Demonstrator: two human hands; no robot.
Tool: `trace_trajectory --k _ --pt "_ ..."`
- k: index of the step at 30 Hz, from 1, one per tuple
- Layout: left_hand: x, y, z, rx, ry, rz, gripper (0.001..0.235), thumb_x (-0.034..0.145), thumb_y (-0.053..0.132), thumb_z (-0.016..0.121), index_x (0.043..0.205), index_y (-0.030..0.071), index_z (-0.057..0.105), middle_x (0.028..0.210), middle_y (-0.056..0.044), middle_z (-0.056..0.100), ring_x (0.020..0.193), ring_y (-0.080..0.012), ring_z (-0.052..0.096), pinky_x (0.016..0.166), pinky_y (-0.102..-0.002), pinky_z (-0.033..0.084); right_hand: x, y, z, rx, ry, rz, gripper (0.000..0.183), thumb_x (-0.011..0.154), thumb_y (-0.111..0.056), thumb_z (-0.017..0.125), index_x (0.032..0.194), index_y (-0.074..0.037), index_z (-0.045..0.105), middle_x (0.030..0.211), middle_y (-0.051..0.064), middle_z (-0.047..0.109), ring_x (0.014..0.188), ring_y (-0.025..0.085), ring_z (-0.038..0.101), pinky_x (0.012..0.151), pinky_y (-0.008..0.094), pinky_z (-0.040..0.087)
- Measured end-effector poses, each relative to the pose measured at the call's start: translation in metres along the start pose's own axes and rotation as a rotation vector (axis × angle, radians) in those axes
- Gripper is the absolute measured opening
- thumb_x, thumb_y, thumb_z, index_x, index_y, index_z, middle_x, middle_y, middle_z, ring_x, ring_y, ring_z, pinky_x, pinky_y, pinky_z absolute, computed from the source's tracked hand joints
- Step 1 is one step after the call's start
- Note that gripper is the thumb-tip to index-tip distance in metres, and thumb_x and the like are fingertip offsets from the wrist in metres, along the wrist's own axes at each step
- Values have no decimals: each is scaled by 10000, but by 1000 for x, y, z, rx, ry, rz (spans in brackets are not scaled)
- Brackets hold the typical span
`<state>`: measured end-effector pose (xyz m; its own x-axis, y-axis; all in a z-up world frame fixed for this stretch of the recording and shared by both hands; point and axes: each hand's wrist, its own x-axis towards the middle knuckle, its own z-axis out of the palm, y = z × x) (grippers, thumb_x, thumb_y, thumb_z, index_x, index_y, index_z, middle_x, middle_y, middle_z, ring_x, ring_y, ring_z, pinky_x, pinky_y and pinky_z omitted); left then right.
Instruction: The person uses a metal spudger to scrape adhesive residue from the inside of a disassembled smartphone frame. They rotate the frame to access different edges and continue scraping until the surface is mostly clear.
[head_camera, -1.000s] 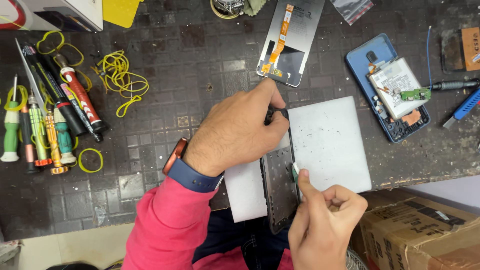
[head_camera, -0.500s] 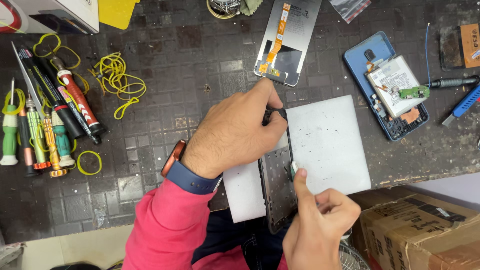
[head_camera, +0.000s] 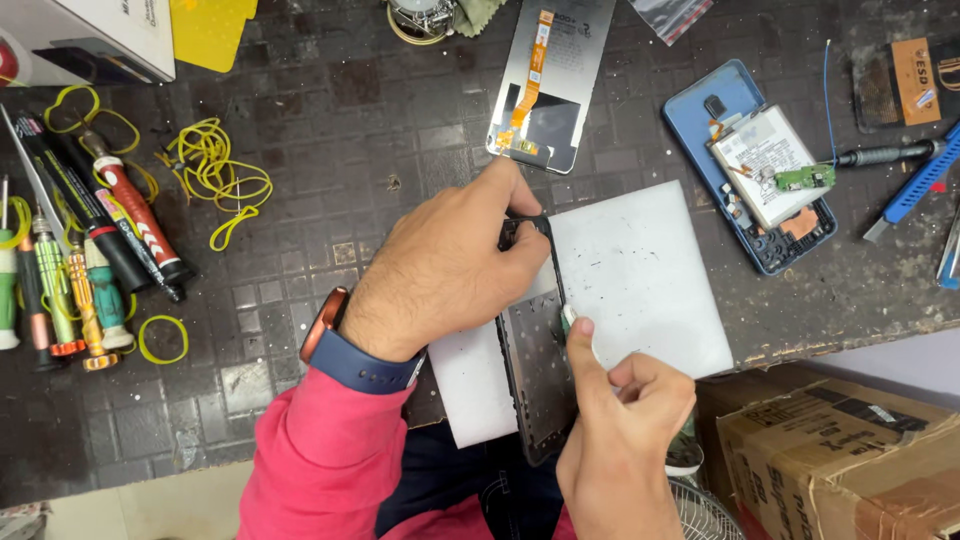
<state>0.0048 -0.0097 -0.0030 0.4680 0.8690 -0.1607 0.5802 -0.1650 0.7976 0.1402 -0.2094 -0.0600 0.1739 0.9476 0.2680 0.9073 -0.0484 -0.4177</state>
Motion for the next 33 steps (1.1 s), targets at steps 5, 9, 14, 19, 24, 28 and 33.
trace_trajectory --k 5,9,14,19,24,28,33 --pt "2 2 -3 15 -17 -3 243 855 256 627 1039 98 613 751 -119 727 750 -350 721 680 -483 528 -32 33 1 24 -93 189 421 788 0 727 1166 -175 789 712 34 409 611 170 356 640 298 328" --pt "-1 -4 1 5 -20 -24 234 872 252 608 1054 105 609 737 -116 727 731 -347 724 675 -477 527 -71 63 -8 51 -216 260 438 787 -125 784 1191 -292 801 720 9 458 469 82 354 550 265 343" --pt "1 1 -3 -5 -63 -66 234 861 263 611 1035 107 611 707 -99 722 705 -312 735 670 -463 532 -53 94 -18 -33 -226 -19 782 442 16 720 1169 -268 765 659 78 528 363 153 394 410 304 362" --pt "1 -2 -2 8 -46 -28 251 855 271 622 1040 102 614 736 -91 723 723 -304 729 672 -463 527 -56 91 -17 -50 -225 -33 776 542 86 677 1245 -237 736 796 72 613 534 188 497 545 337 432" --pt "0 -4 0 -8 -26 -8 242 864 265 613 1042 101 615 744 -94 727 732 -301 732 682 -461 531 -63 79 -32 52 -141 -60 652 668 -21 698 1299 -181 662 876 60 592 762 230 553 736 365 489" --pt "0 -4 -1 7 -34 -27 252 851 275 629 1036 104 613 741 -89 723 724 -303 729 672 -466 531 -67 75 -32 132 -272 89 620 724 -53 764 1323 -194 689 833 31 639 717 153 639 675 294 550" --pt "0 -5 -1 2 -37 -22 242 855 270 627 1031 104 615 721 -88 720 718 -302 729 670 -468 530 -95 94 -24 133 -363 163 678 787 23 699 1443 -112 593 757 29 671 641 85 638 696 257 564"
